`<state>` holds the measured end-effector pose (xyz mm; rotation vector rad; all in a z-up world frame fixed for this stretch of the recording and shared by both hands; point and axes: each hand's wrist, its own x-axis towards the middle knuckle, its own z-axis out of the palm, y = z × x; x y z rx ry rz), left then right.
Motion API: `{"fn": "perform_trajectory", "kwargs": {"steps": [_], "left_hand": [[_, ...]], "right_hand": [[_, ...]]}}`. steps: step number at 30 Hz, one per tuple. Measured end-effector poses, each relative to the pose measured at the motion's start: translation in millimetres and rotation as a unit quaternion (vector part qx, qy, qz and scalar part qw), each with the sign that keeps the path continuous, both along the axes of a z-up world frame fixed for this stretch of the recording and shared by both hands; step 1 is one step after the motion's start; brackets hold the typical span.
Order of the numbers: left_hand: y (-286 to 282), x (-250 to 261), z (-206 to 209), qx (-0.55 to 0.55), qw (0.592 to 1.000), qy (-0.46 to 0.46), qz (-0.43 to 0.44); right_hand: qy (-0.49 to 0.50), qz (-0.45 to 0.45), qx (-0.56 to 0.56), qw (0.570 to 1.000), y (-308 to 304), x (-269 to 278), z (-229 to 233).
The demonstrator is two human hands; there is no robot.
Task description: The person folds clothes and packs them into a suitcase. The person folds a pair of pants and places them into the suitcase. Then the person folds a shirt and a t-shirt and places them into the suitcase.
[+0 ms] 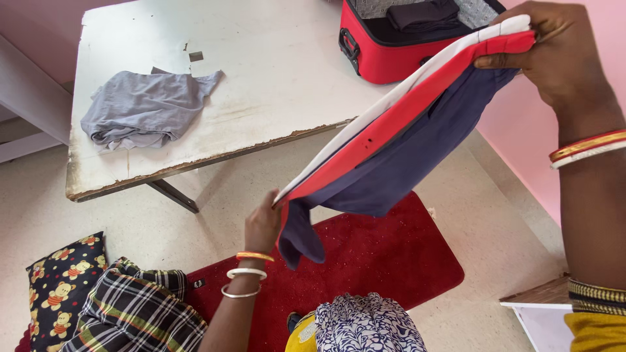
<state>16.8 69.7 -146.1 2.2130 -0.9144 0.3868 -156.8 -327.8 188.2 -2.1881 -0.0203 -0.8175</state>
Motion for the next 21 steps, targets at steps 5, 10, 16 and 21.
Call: {"fn": "perform_trajectory", "kwargs": {"steps": [5,10,16,21], "left_hand": [[-18,25,107,0.062,0.977,-0.204,-0.013],[-68,-11,214,0.001,0.926,-0.372,-0.071],[-104,-109,169,0.111,0.861,-0.381,-0.317],[-128,-150,111,0.085,0.860,-0.394,-0.312]], "right_hand": [[-0.025,0.000,0.039,0.999,-47,2,-26],[-0.033,0.029,0.148,0.988,9,4,-93],[0.142,0.136,0.351,0.915,113,-4,-205],[0.137,0.099,0.496,0.852,146,-22,-258]]}}
